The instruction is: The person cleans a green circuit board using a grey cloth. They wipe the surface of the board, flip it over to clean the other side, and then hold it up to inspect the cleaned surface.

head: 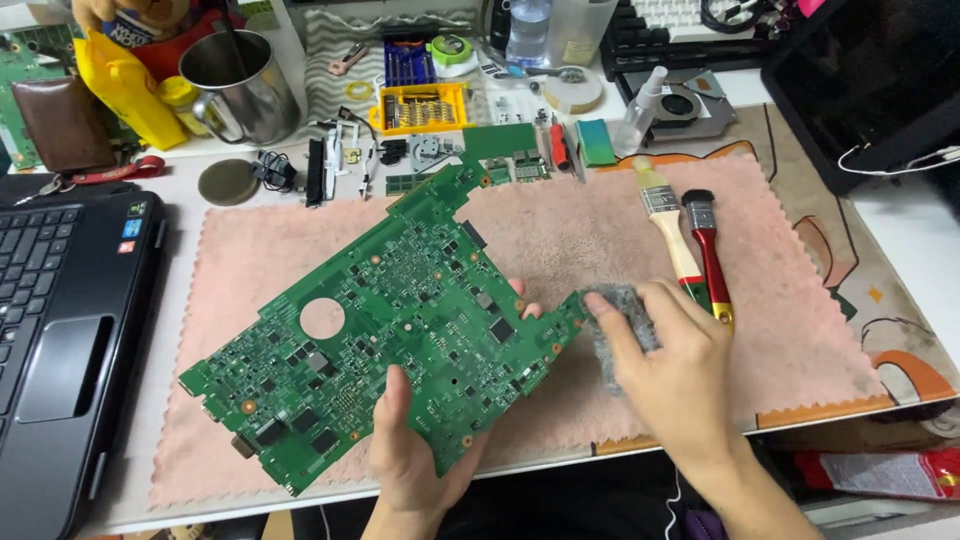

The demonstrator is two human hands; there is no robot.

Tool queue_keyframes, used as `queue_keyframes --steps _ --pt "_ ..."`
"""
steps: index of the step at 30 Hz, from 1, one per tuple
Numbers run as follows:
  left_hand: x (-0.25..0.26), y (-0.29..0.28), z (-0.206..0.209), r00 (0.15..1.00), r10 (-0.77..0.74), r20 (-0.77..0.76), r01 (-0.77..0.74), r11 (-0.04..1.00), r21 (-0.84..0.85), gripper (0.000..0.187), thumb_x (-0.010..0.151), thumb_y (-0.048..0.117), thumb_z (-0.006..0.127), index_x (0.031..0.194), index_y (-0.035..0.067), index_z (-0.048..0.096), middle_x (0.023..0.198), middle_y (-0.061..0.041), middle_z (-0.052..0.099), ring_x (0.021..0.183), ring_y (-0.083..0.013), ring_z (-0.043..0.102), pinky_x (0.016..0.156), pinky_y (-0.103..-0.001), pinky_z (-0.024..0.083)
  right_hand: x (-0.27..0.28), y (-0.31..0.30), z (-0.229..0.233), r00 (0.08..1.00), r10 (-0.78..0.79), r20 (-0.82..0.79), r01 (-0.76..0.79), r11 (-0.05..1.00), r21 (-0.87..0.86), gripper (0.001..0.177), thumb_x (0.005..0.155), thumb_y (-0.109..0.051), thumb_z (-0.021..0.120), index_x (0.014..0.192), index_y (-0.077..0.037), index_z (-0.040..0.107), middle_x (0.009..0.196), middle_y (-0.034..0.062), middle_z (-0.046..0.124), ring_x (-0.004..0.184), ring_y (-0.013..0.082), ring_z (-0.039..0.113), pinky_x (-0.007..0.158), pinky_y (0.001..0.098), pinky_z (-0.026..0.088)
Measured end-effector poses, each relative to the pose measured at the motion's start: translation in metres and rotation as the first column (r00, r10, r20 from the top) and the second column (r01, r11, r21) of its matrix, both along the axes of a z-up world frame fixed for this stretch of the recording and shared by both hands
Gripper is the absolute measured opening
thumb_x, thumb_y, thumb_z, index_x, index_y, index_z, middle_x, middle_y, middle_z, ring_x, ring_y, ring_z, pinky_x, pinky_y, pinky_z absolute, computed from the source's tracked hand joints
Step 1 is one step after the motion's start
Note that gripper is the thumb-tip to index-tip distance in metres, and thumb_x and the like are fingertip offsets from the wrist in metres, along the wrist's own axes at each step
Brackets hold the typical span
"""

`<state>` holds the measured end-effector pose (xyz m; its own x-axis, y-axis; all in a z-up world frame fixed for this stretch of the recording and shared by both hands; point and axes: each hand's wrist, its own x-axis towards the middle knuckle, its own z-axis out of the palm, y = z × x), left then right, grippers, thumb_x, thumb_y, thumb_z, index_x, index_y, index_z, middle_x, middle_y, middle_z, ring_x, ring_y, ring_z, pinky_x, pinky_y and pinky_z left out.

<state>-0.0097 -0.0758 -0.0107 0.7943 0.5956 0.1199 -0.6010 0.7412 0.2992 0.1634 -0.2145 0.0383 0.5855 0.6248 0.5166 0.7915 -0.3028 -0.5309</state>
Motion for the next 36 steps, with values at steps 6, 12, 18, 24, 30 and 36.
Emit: queue_keyframes --steps 6,12,18,24,30,36 --pt "0.0 -0.002 -0.005 0.942 0.025 -0.335 -0.041 0.998 -0.039 0.093 0.094 0.054 0.077 0.165 -0.002 0.057 0.156 -0.031 0.072 0.145 -0.0527 0.068 0.117 -0.068 0.057 -0.003 0.002 -0.004 0.994 0.107 0.032 -0.107 0.994 0.0 0.014 0.105 -0.023 0.083 0.108 -0.01 0.082 0.097 0.0035 0.082 0.074 0.0155 0.073 0.067 0.0332 0.057" --pt "0.01 -0.006 0.015 0.771 -0.038 -0.635 -0.134 0.966 -0.221 0.088 0.09 0.045 0.056 0.161 -0.006 0.065 0.148 -0.033 0.075 0.134 -0.0529 0.071 0.111 -0.064 0.056 -0.016 0.009 -0.001 0.971 0.235 0.047 -0.238 0.966 0.095 0.017 0.103 -0.006 0.084 0.115 0.002 0.074 0.104 0.0103 0.077 0.088 0.0204 0.077 0.083 0.0317 0.061" --pt "0.01 -0.009 0.001 0.852 -0.101 -0.514 -0.013 0.977 -0.214 0.089 0.087 0.046 0.064 0.16 -0.006 0.064 0.151 -0.03 0.075 0.142 -0.0493 0.07 0.121 -0.062 0.054 -0.007 0.009 -0.002 0.972 0.176 0.158 -0.185 0.982 0.04 0.023 0.097 -0.012 0.093 0.107 0.0 0.076 0.104 0.0123 0.081 0.091 0.0224 0.077 0.084 0.0353 0.065" --pt "0.002 -0.003 0.006 0.832 -0.219 -0.509 0.126 0.969 -0.212 0.088 0.089 0.047 0.065 0.154 -0.012 0.068 0.149 -0.034 0.077 0.144 -0.049 0.071 0.124 -0.062 0.055 0.044 -0.004 -0.017 0.999 -0.036 0.041 0.035 0.999 0.01 0.017 0.111 -0.006 0.086 0.12 0.007 0.079 0.107 0.0179 0.083 0.081 0.0243 0.075 0.071 0.0337 0.063" --pt "0.007 -0.01 0.011 0.729 -0.326 -0.602 0.25 0.945 -0.209 0.094 0.083 0.048 0.069 0.163 -0.002 0.067 0.163 -0.024 0.075 0.154 -0.0408 0.068 0.129 -0.058 0.051 0.019 0.001 -0.003 0.994 -0.111 0.011 0.111 0.994 0.007 0.026 0.116 -0.028 0.078 0.109 -0.003 0.072 0.082 0.0063 0.074 0.066 0.0199 0.065 0.061 0.0382 0.049" --pt "0.009 -0.022 0.022 0.862 -0.067 -0.503 0.13 0.987 0.09 0.078 0.098 0.044 0.073 0.165 0.005 0.064 0.171 -0.011 0.069 0.161 -0.0249 0.061 0.138 -0.048 0.041 0.024 0.014 -0.026 0.97 -0.002 0.244 0.033 0.992 -0.121 0.025 0.118 -0.026 0.073 0.124 -0.002 0.073 0.087 0.0086 0.08 0.055 0.022 0.067 0.046 0.041 0.051"
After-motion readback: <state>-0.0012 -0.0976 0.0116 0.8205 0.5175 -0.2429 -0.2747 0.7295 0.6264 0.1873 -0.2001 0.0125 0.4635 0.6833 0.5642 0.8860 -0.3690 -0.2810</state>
